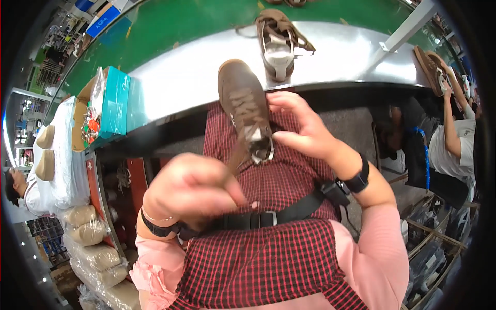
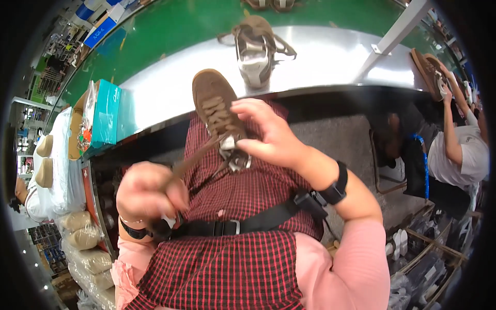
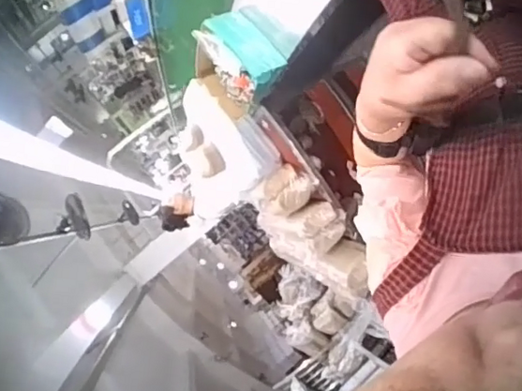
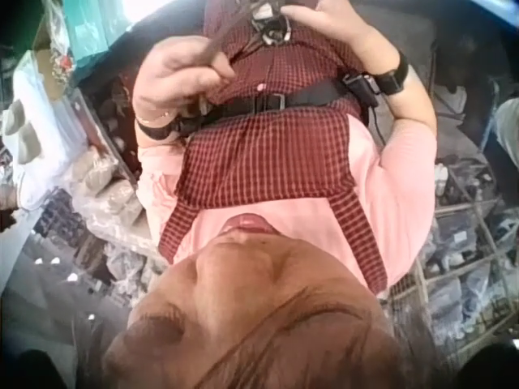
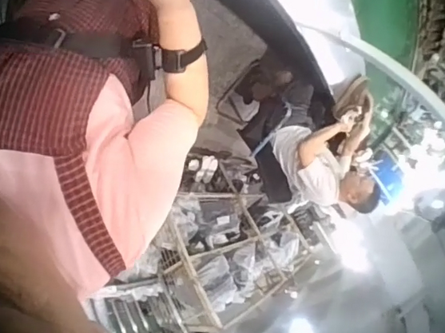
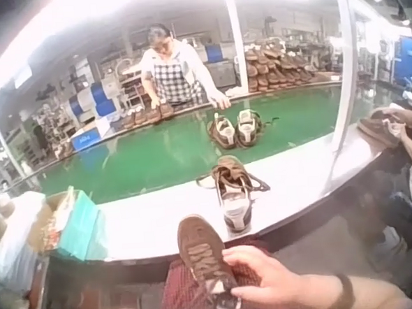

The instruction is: The recorder is lacing brown shoes and attaching tags at a factory assembly line.

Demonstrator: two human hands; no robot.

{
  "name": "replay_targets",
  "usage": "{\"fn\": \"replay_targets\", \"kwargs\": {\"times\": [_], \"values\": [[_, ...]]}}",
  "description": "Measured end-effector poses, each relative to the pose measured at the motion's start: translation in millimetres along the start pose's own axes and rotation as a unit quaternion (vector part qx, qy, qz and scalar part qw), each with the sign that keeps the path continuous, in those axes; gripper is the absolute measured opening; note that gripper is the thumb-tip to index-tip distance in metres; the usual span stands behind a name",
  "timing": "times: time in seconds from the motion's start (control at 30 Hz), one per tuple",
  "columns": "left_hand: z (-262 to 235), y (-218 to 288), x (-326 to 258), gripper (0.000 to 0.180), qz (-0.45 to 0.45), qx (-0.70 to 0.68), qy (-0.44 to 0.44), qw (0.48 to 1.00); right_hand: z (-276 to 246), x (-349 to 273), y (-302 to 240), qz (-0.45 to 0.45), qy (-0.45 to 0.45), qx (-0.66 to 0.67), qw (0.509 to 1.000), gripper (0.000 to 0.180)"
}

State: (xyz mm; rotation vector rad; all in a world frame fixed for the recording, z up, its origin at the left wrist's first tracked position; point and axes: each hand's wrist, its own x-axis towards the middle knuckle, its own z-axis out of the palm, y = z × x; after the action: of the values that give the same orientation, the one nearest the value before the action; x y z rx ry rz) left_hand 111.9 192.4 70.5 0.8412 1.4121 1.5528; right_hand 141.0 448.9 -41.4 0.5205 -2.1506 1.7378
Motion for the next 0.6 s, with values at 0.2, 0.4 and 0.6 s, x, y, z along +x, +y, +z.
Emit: {"fn": "replay_targets", "kwargs": {"times": [0.2, 0.4, 0.6], "values": [[23, -14, 19, 0.015, 0.114, -0.083, 0.155, 0.978, 54, -13, 10, -0.186, -0.295, -0.169, 0.922, 0.015], [-17, -116, 31, 0.038, -0.226, -0.233, 0.312, 0.893, 27, -14, -32, -0.274, -0.202, -0.289, 0.895, 0.011], [-15, -112, 59, 0.014, -0.245, 0.102, 0.009, 0.964, 30, -3, -37, -0.259, -0.254, -0.183, 0.914, 0.018]]}}
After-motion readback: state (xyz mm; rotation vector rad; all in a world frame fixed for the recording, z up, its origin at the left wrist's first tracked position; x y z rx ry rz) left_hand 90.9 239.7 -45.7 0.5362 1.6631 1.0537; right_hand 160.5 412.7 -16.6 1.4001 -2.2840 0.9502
